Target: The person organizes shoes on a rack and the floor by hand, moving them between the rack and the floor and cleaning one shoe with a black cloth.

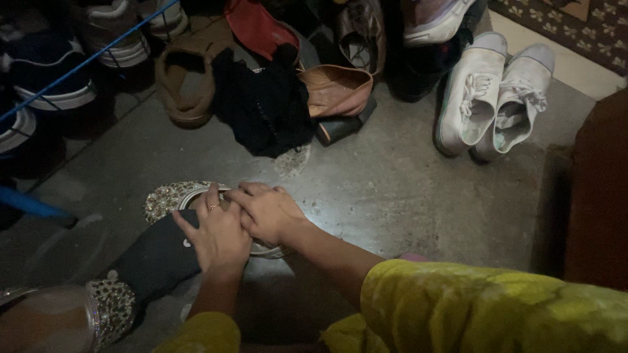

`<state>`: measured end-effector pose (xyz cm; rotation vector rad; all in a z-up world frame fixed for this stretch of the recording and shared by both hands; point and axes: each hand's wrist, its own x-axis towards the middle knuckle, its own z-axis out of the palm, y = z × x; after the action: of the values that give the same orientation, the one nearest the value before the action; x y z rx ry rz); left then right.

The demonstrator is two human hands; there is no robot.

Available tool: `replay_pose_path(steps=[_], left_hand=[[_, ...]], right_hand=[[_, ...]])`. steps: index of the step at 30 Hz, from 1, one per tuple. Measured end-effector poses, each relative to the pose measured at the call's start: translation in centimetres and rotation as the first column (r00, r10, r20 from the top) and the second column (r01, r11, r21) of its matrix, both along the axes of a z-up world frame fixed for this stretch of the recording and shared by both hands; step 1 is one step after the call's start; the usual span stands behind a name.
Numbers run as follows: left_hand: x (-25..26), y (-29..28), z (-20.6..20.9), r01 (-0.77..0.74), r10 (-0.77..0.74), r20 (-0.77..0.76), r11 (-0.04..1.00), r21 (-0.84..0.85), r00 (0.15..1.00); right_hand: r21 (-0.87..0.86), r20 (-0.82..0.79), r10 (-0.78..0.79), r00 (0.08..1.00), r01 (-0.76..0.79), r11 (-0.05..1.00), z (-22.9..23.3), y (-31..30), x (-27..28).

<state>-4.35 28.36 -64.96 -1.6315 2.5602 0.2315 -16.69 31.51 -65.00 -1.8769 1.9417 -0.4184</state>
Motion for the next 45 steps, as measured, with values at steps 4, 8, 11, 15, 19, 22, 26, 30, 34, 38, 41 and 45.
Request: replay_pose_path(steps=[4,8,11,15,19,22,26,30,34,38,41,45], left_hand=[[0.1,0.1,-0.3,0.020,-0.021,-0.021,0.999,-0.049,1.000],[0.0,0.1,-0.3,0.008,-0.009,-0.004,0.999,-0.049,1.000],[-0.1,0.0,-0.2,0.000,0.000,0.002,1.000,-0.030,1.000],[-0.5,-0.1,-0.1,-0.022,0.021,-0.033,0.999,-0.042,0.999],[-0.9,-0.3,0.5,-0.029,0.028,0.076,0.999,0.013,0.997],[-0.8,-0.1,0.6,-0.034,0.032,0.065,0.999,0.027,0.997],[-0.7,-0.1,0.5,-0.023,0.023,-0.027,0.999,-0.023,0.999],[-1.4,-0.9,1.1,0.010,-0.010,0.076,1.000,-0.003,0.997],[-3.2,-2.8,1.1,0.061,-0.065,0.150,0.998,0.028,0.987],[-5.9,-5.5,0.6,0.126,-0.151,-0.274,0.986,-0.105,0.950],[-8.6,-6.9,0.5,0.179,-0.204,-0.288,0.978,-0.109,0.936],[-12.8,-7.6,0.1,0.244,-0.265,-0.298,0.964,-0.104,0.917]], right_hand=[[-0.009,0.030,-0.005,1.000,0.005,1.000,0.1,0.1,0.0],[-0.019,0.060,-0.018,0.998,0.019,1.000,0.0,0.2,0.1],[-0.034,0.048,-0.024,0.999,0.025,0.999,0.0,0.1,0.0],[0.029,0.028,-0.024,0.999,0.024,0.999,0.2,-0.1,0.0],[0.025,0.047,-0.036,0.998,0.034,0.999,0.5,0.1,0.0],[0.071,0.041,-0.046,0.998,0.043,0.997,0.5,-0.1,0.1],[0.043,0.049,-0.048,0.998,0.046,0.998,0.3,0.0,0.0],[0.051,0.068,-0.053,0.996,0.050,0.997,0.0,-0.6,-0.4],[-0.115,-0.164,-0.040,0.986,0.021,0.993,0.5,-1.3,-2.6],[-0.302,-0.199,-0.361,0.911,0.293,0.907,1.4,-2.6,-7.0],[-0.221,-0.309,-0.388,0.868,0.332,0.917,1.8,-1.6,-11.1],[-0.076,-0.512,-0.131,0.849,0.107,0.991,1.3,-1.3,-13.8]])
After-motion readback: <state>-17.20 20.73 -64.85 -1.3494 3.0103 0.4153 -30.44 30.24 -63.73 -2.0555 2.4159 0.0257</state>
